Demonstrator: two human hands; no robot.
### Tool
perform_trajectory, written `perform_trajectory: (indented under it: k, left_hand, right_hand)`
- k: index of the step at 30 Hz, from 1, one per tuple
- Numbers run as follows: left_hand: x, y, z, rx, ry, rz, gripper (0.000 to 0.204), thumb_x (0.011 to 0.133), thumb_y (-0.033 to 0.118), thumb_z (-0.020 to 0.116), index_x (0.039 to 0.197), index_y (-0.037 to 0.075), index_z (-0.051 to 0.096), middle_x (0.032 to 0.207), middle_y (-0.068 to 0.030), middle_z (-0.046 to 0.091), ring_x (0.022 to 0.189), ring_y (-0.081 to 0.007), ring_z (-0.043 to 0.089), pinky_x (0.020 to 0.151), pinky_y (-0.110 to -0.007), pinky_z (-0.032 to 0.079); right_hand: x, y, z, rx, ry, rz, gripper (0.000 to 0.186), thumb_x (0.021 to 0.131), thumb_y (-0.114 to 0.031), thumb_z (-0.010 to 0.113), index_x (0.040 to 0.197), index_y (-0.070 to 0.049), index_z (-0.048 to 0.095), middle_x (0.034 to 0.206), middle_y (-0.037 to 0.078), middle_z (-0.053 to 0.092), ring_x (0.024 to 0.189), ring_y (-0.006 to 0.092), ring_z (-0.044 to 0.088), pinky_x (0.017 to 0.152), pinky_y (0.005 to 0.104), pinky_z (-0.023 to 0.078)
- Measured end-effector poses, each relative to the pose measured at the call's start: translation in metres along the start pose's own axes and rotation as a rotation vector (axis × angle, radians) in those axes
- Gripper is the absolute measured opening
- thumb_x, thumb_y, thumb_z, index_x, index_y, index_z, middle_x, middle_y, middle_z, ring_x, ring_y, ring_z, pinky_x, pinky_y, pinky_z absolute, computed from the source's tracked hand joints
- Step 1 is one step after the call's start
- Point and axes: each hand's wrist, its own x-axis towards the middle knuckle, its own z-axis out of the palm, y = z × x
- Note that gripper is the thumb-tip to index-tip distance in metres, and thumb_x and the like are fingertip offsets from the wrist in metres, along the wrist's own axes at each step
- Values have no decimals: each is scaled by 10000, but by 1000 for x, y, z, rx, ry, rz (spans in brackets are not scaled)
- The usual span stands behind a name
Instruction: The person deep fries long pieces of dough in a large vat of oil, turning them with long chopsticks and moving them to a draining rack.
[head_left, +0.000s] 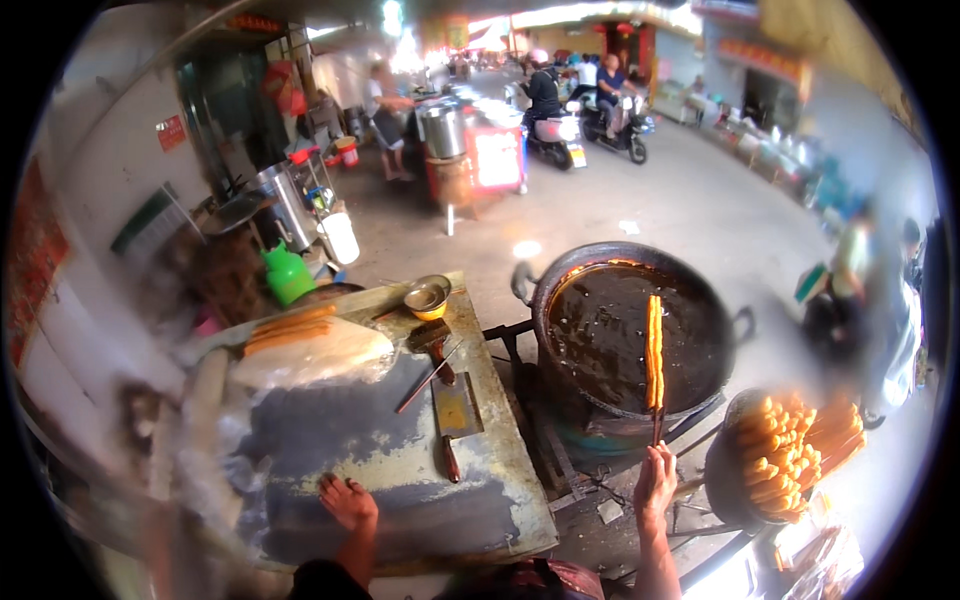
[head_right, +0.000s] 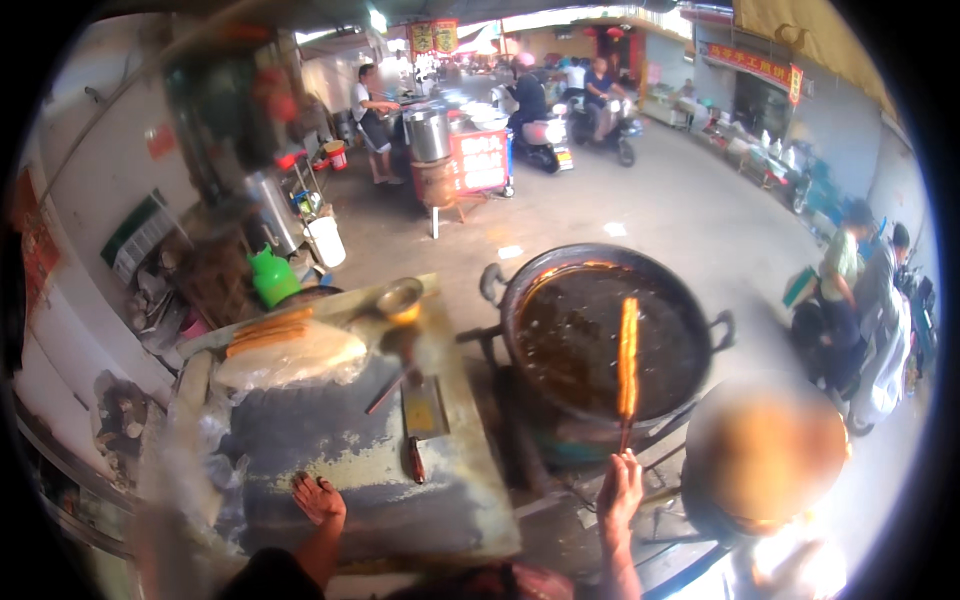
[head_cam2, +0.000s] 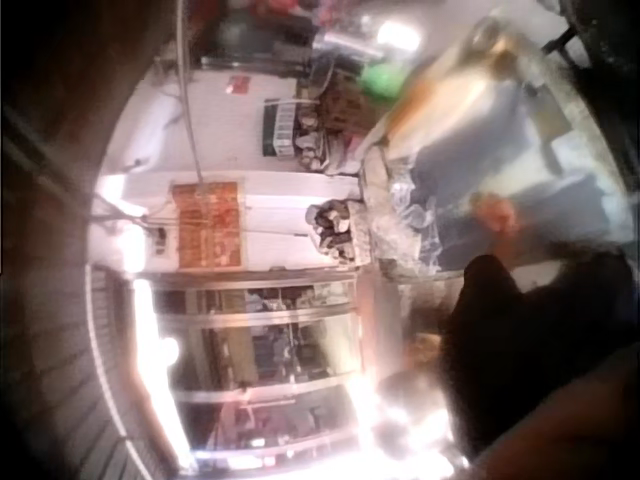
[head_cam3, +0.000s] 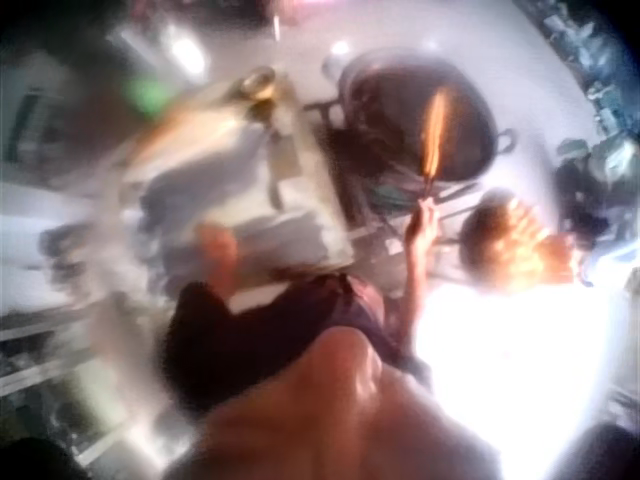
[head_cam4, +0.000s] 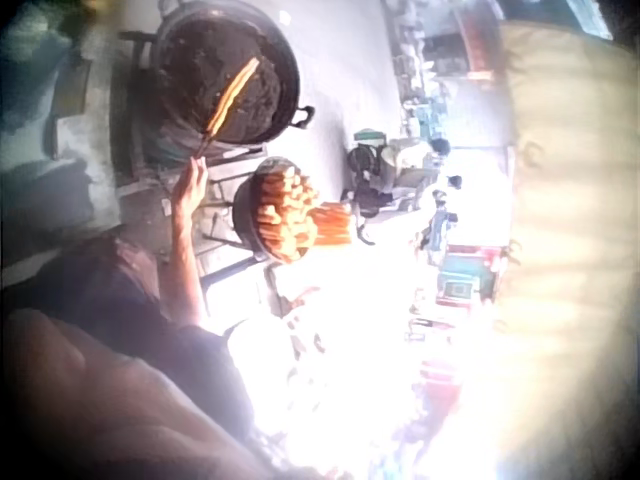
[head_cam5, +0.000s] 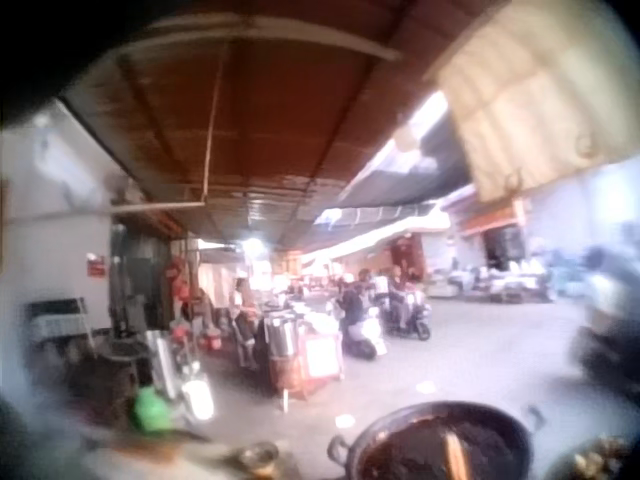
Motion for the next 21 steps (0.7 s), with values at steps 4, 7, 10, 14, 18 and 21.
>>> perform_trajectory:
  k: [4, 7, 10, 14, 18, 21]
  left_hand:
    - [0, 7, -14, -38, 11, 19, 555, 1029, 313, 466, 1495, 11, 478, 1609, -177, 438, 1533, -367, 340, 1271, -517, 249]
    - [-1, 4, -11, -40, 49, 13, 562, 1019, 309, 483, 1488, -1, 478, 1598, -190, 444, 1516, -383, 359, 1268, -523, 257]
    - [-1, 5, -14, -42, 79, 38, 565, 1010, 300, 496, 1480, -13, 481, 1580, -204, 457, 1501, -400, 375, 1266, -528, 261]
    - [-1, 8, -17, -61, 80, 34, 553, 1004, 284, 506, 1462, -25, 490, 1560, -217, 464, 1493, -411, 374, 1266, -532, 259]
    - [-2, 8, -16, -75, 89, 38, 550, 1001, 279, 508, 1455, -31, 486, 1561, -216, 445, 1500, -405, 351, 1272, -527, 245]
    - [-2, 8, -18, -89, 94, 43, 578, 1000, 286, 495, 1476, -39, 474, 1575, -220, 448, 1502, -407, 360, 1272, -529, 241]
  right_hand:
    - [1, -3, -1, -3, 21, -52, 196, 950, 51, 672, 1137, -8, 691, 1116, 208, 683, 1102, 409, 685, 916, 455, 568]
    - [0, -1, 2, -12, 21, -58, 196, 957, 49, 659, 1143, -7, 687, 1114, 211, 679, 1095, 407, 679, 911, 459, 565]
    - [-2, 0, 4, -13, 20, -63, 209, 952, 53, 656, 1150, -7, 683, 1113, 211, 677, 1100, 409, 678, 913, 462, 564]
    - [-4, 3, 1, 3, -45, -12, 214, 970, 8, 601, 1164, -35, 679, 1197, 222, 657, 1193, 425, 652, 993, 482, 537]
    - [-6, 12, 1, 7, -44, -34, 206, 965, 7, 603, 1155, -26, 677, 1183, 220, 658, 1196, 424, 649, 993, 482, 538]
    - [-4, 8, 1, 14, -31, -50, 206, 959, 18, 604, 1147, -26, 676, 1165, 214, 661, 1172, 428, 659, 978, 482, 547]
